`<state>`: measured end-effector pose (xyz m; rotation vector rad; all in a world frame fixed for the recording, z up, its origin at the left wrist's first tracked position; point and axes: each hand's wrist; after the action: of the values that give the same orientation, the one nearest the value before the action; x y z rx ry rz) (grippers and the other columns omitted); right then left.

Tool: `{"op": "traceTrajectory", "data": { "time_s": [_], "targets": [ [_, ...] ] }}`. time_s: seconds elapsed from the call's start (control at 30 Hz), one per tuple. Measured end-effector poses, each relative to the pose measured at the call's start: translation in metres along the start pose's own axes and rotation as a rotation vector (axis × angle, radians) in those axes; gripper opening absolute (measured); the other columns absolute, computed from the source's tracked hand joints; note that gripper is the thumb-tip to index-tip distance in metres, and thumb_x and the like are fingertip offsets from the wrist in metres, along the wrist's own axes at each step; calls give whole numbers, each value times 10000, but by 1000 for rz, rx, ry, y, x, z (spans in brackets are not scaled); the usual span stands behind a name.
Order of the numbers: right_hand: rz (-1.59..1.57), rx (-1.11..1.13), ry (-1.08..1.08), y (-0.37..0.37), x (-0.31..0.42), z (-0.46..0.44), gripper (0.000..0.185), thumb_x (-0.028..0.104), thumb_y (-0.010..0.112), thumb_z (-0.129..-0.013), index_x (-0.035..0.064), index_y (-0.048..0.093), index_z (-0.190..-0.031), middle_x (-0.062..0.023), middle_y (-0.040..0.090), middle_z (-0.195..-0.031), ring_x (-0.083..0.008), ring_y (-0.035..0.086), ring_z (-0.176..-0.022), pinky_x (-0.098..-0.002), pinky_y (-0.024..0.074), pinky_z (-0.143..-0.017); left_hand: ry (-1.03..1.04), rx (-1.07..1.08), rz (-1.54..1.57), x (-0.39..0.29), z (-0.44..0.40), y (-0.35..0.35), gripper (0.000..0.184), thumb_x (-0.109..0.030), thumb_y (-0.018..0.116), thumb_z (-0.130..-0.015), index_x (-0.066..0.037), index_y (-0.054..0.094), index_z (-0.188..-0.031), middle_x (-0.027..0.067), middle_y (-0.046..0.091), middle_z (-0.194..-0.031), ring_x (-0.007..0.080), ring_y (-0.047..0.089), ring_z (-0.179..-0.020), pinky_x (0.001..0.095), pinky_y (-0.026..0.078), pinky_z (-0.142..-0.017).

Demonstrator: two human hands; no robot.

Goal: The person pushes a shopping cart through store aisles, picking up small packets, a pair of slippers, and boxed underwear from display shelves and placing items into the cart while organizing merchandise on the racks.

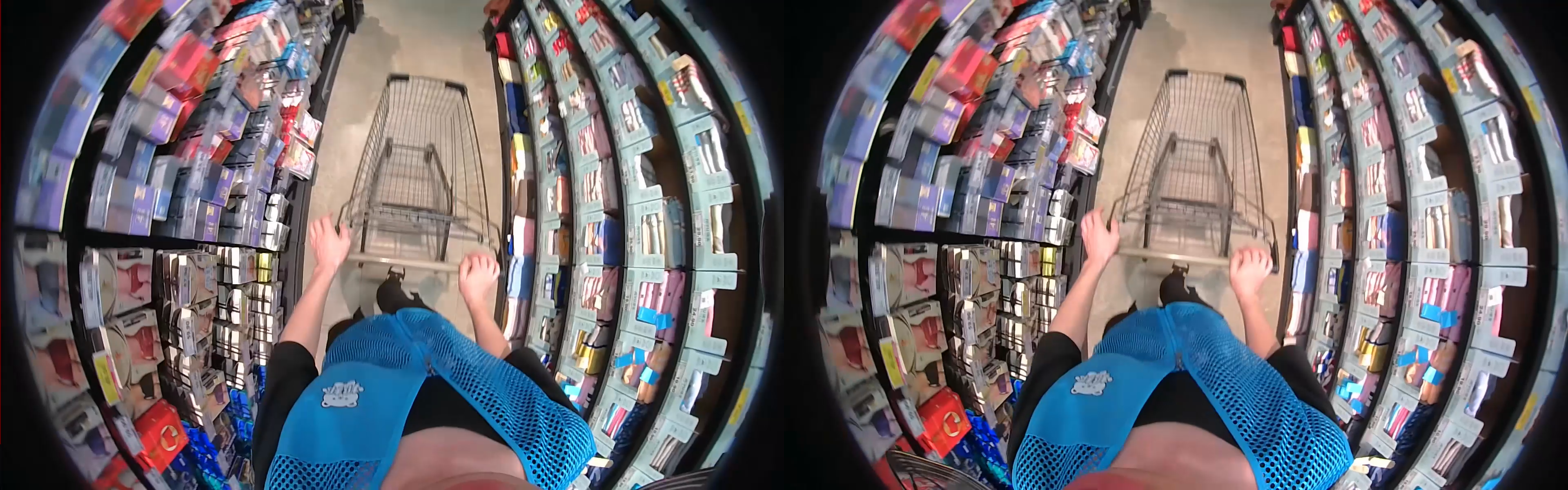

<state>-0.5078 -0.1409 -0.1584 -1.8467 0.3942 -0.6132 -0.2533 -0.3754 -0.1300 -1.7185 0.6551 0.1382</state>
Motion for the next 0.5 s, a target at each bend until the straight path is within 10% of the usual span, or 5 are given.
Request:
{"op": "traceTrajectory", "data": {
  "time_s": [0.13, 0.23, 0.5],
  "targets": [
    [-67, -99, 22, 19, -8, -76, 485, 286, 551, -799, 29, 449, -1198, -137, 541, -1114, -269, 475, -1053, -428, 275, -964, -107, 519, 1125, -119, -73, -76, 371, -212, 540, -858, 24, 491, -1141, 144, 566, -1122, 255, 533, -1055, 348, 385, -930],
    [-137, -25, 69, 35, -14, -134, 508, 305, 548, -802, 21, 444, -1210, -149, 540, -1120, -283, 467, -1077, -435, 263, -978, 253, 703, 1590, -203, -101, -159, 490, -268, 585, -829, 69, 467, -1164, 186, 522, -1169, 255, 537, -1055, 366, 405, -926],
    [57, 163, 250, 78, -15, -262, 600, 472, 374, -863, 21, 443, -1253, -235, 310, -1363, -360, 191, -1313, -515, 77, -1070, 638, 961, 1777, -259, -174, -217, 576, -388, 594, -798, 73, 472, -1121, 169, 539, -1101, 256, 548, -976, 369, 419, -868]
  ]
}}
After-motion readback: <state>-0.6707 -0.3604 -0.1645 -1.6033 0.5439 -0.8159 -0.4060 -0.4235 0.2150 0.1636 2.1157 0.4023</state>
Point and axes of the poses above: each hand's wrist, its own z-axis away from the middle knuckle, its own y-axis out of the palm, x = y × z
